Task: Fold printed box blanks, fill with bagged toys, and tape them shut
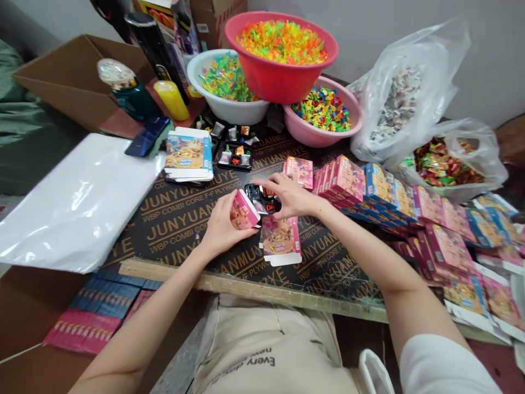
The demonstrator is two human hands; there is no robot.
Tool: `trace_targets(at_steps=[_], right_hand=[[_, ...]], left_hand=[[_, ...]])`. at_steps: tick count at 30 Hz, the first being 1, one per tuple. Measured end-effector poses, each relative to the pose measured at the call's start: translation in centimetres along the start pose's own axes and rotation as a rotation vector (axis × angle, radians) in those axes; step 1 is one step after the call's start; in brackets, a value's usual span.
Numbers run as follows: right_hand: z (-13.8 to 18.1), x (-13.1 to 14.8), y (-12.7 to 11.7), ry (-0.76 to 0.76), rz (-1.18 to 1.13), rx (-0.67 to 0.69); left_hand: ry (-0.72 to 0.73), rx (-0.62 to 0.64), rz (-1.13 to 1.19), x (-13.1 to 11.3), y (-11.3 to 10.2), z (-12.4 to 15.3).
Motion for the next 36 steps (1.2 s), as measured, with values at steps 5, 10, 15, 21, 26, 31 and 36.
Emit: trace_targets(at_steps=[5, 10, 15, 21, 26, 31, 36], right_hand=[[6.8, 3.2, 1.8, 0.091, -0.045, -0.023], [12.8, 6.1, 2.9, 0.175, -0.032, -0.014], [16.9, 8.1, 2.8, 0.220, -0.052, -0.001], [21.0, 7.4, 2.0, 0.351, -0.181, -0.108], [23.6, 6.6, 2.9, 0.581, -0.461, -0.454], [23.8, 6.8, 5.1, 0.763, -0.615, -0.767], [23.7, 6.8, 5.9, 0.897, -0.699, -0.907]], left_hand=[[0.144, 0.236, -0.078, -2.0, 1.0, 1.9], [0.385, 0.500, -0.133, -5.3, 2.5, 3.9], [0.493, 0.620, -0.103, -8.6, 4.5, 6.3], [0.492, 0.507, -0.025, -10.2, 6.7, 7.3], [0.439, 0.429, 0.059, -10.9, 7.7, 7.2], [0.371, 0.381, 0.062, -11.8, 8.7, 7.5], [0.359, 0.383, 0.048, -12.3, 9.3, 8.0]])
Point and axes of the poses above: each hand's wrist, its own z-axis away from the middle knuckle, its own y-axis out of the palm, x = y × z, the point moved 2 cm from there along -z, towards the middle knuckle, and after that the axes turned 9 degrees about -x, right-handed, at the moved point
